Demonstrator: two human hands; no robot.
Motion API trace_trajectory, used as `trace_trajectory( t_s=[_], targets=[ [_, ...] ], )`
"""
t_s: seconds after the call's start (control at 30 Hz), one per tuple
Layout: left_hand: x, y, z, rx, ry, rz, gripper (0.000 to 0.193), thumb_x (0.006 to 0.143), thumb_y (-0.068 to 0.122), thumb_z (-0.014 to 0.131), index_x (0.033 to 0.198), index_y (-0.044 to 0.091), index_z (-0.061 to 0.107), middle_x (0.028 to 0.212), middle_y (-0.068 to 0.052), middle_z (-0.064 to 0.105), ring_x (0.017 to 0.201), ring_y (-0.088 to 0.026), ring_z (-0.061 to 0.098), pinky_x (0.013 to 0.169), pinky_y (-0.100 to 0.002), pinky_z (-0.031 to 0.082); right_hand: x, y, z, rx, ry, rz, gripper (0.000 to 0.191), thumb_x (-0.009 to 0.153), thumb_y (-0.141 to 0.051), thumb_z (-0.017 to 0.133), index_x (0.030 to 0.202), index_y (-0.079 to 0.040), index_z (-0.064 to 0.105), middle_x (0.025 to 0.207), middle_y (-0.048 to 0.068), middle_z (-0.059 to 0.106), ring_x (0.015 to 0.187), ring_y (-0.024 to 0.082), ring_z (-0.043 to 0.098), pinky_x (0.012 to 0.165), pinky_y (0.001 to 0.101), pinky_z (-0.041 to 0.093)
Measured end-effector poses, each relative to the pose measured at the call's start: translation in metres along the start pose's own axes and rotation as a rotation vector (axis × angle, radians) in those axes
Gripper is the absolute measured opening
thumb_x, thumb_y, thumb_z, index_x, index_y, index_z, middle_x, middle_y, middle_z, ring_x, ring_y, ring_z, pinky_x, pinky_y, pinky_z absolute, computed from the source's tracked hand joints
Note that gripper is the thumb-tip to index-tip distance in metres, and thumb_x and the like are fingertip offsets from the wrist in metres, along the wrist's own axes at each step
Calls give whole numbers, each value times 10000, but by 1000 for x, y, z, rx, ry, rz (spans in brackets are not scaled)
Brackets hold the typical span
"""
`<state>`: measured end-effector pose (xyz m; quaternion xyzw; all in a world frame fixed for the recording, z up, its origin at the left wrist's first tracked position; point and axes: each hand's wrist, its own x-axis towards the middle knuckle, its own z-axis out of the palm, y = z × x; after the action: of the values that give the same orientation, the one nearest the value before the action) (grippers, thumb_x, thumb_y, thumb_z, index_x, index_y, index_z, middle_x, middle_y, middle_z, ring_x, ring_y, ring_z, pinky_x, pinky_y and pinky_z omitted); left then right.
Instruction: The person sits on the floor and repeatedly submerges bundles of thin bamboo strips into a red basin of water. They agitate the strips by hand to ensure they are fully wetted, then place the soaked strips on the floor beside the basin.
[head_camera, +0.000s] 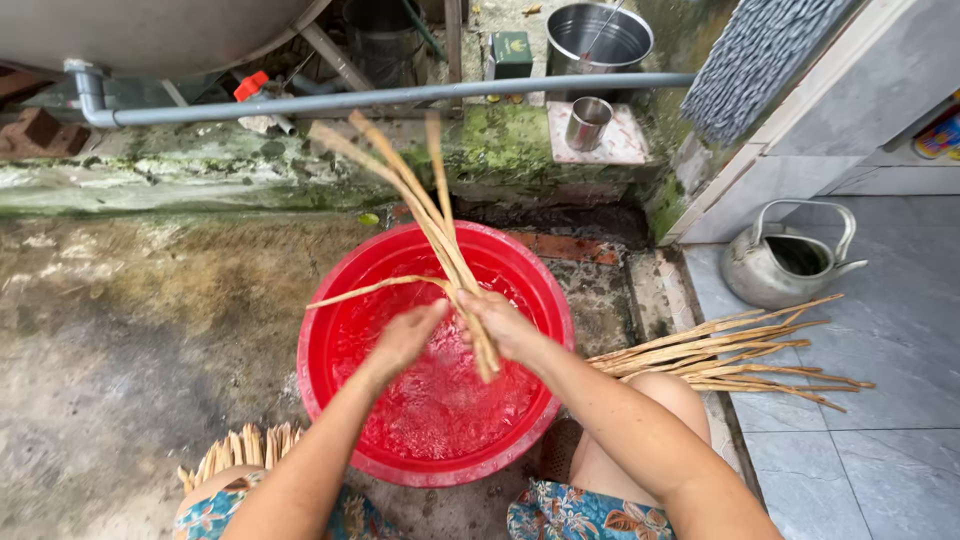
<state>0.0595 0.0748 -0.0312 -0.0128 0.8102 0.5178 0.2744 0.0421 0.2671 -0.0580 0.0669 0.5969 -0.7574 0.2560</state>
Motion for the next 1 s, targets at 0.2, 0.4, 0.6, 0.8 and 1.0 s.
trace_trajectory(
  t_s=[0.2, 0.4, 0.6, 0.8, 1.0],
  targets=[
    [-3, 2, 41, -837, -192, 212, 780, 945, 562, 511, 1496, 57, 287, 1240, -169, 605, 1009, -243, 685, 788, -443, 626, 23, 37, 28, -490, 225, -537, 475, 1111, -452, 439, 1073, -23, 641, 916, 94, 599, 834, 211, 613, 727, 368, 582],
    [-4, -13, 35, -584, -39, 89, 625, 954, 565, 557, 1212, -4, 562, 855, -78, 679, 558, -129, 628, 439, -253, 504, 13, 23, 45, -654, 157, -442, 469, 1036, -493, 444, 1141, -64, 600, 946, 83, 640, 840, 185, 656, 712, 329, 622],
    [-9, -11, 38, -585, 40, -35, 456, 1017, 554, 427, 899, 115, 470, 558, 52, 449, 384, -62, 353, 314, -236, 314, 6, 10, 44, -331, 41, -148, 524, 1039, -518, 420, 881, -71, 646, 629, 29, 610, 504, 152, 587, 491, 315, 562],
    [-32, -11, 30, -541, 68, 25, 374, 1062, 461, 445, 940, 111, 494, 588, 47, 412, 420, -73, 333, 343, -262, 283, 34, 26, 40, -282, 118, -173, 546, 1098, -502, 471, 843, -53, 649, 639, 39, 544, 523, 161, 508, 489, 327, 450],
    [-103, -18, 51, -103, -67, -110, 430, 1035, 398, 377, 1295, 116, 570, 638, 21, 520, 481, -75, 453, 404, -258, 415, 62, -32, -57, 138, 633, -142, 416, 1064, -408, 404, 943, -77, 626, 841, 76, 651, 758, 207, 671, 724, 377, 648]
  ],
)
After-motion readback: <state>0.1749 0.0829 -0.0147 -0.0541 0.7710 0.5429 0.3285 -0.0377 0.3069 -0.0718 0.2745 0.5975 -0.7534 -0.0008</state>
